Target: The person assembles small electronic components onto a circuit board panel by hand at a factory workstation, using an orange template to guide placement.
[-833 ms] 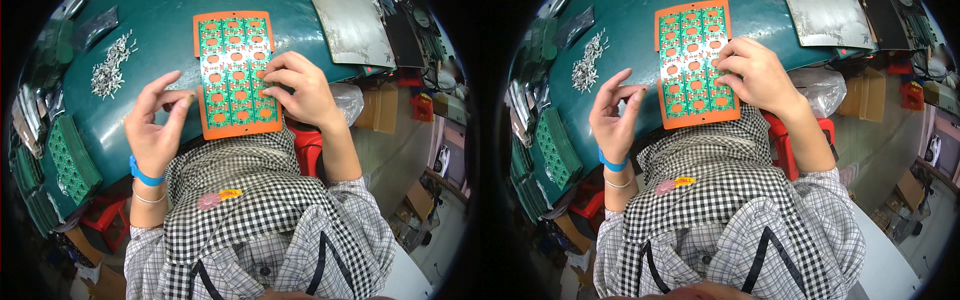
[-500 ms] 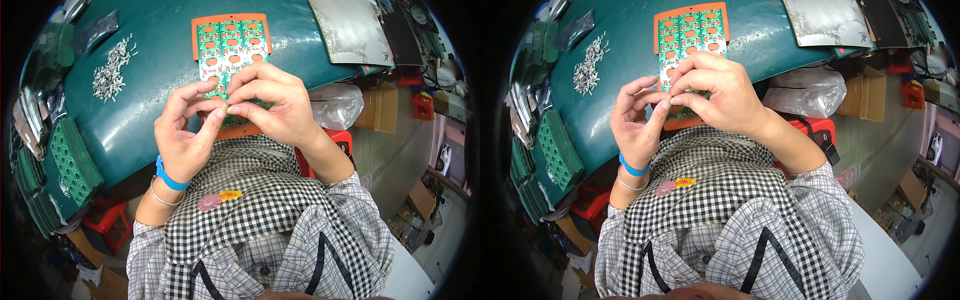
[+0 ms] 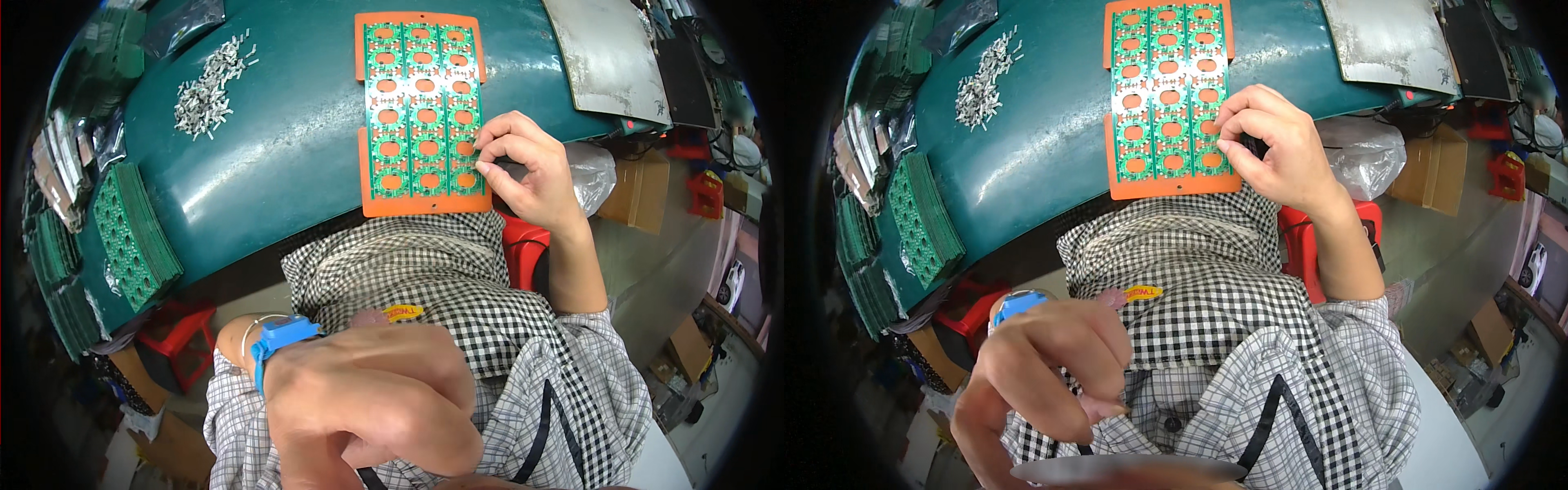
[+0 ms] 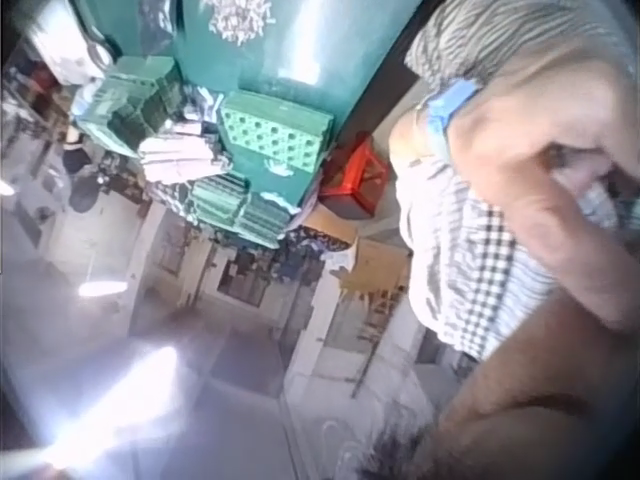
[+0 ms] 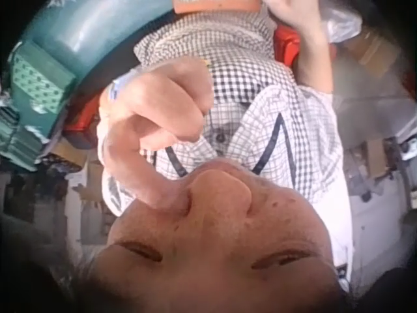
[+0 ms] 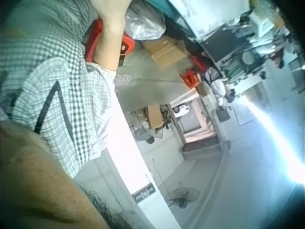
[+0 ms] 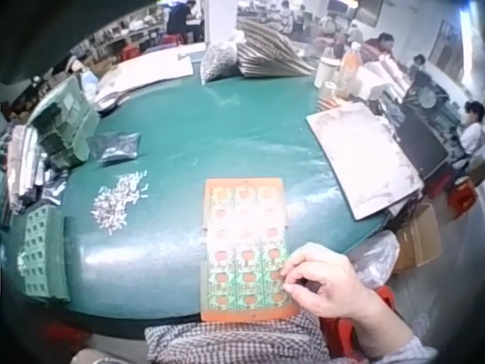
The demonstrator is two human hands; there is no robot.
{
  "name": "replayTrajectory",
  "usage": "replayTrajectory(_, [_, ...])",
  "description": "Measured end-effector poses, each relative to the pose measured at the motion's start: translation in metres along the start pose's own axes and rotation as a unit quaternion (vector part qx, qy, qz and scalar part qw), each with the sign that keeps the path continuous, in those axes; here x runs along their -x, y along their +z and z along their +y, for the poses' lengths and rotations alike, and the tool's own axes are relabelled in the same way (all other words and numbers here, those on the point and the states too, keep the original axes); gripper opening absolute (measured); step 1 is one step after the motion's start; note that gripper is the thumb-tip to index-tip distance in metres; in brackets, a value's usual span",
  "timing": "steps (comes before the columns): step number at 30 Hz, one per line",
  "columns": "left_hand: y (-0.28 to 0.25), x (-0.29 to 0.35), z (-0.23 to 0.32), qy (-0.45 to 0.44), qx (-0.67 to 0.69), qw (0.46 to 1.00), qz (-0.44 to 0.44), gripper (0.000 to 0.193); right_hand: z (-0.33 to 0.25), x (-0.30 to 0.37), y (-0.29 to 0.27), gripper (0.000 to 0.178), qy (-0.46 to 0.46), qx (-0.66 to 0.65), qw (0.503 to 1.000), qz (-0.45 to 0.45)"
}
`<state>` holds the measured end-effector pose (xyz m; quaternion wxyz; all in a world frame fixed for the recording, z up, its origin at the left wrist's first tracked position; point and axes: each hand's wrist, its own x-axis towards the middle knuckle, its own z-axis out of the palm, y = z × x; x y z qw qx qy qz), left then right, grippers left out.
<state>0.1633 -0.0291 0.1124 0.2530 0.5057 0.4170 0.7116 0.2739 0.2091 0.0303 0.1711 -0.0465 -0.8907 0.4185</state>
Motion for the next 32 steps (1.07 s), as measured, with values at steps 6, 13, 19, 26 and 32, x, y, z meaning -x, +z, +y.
replayTrajectory(6, [0.012, 0.002, 0.002, 0.015, 0.179, 0.982, -0.057, 0.023, 0.003, 0.001, 0.004, 0.009, -0.018, 0.012, 1.0, 0.002])
replayTrajectory(13, [0.021, 0.005, -0.004, 0.026, 0.271, 0.959, -0.076, 0.036, 0.002, 0.002, 0.001, 0.01, -0.019, 0.017, 1.0, -0.004])
replayTrajectory(19, [0.015, 0.001, 0.001, 0.005, 0.281, 0.954, -0.105, 0.038, 0.005, 0.003, 0.002, 0.009, -0.02, 0.014, 1.0, -0.004])
replayTrajectory(26, [0.01, -0.005, -0.005, -0.008, 0.268, 0.951, -0.156, 0.023, 0.008, 0.002, -0.002, 0.009, -0.025, 0.015, 0.999, -0.013])
replayTrajectory(32, [-0.003, -0.014, 0.0, -0.071, 0.279, 0.932, -0.218, 0.019, 0.009, 0.003, -0.002, 0.007, -0.016, 0.01, 0.999, -0.031])
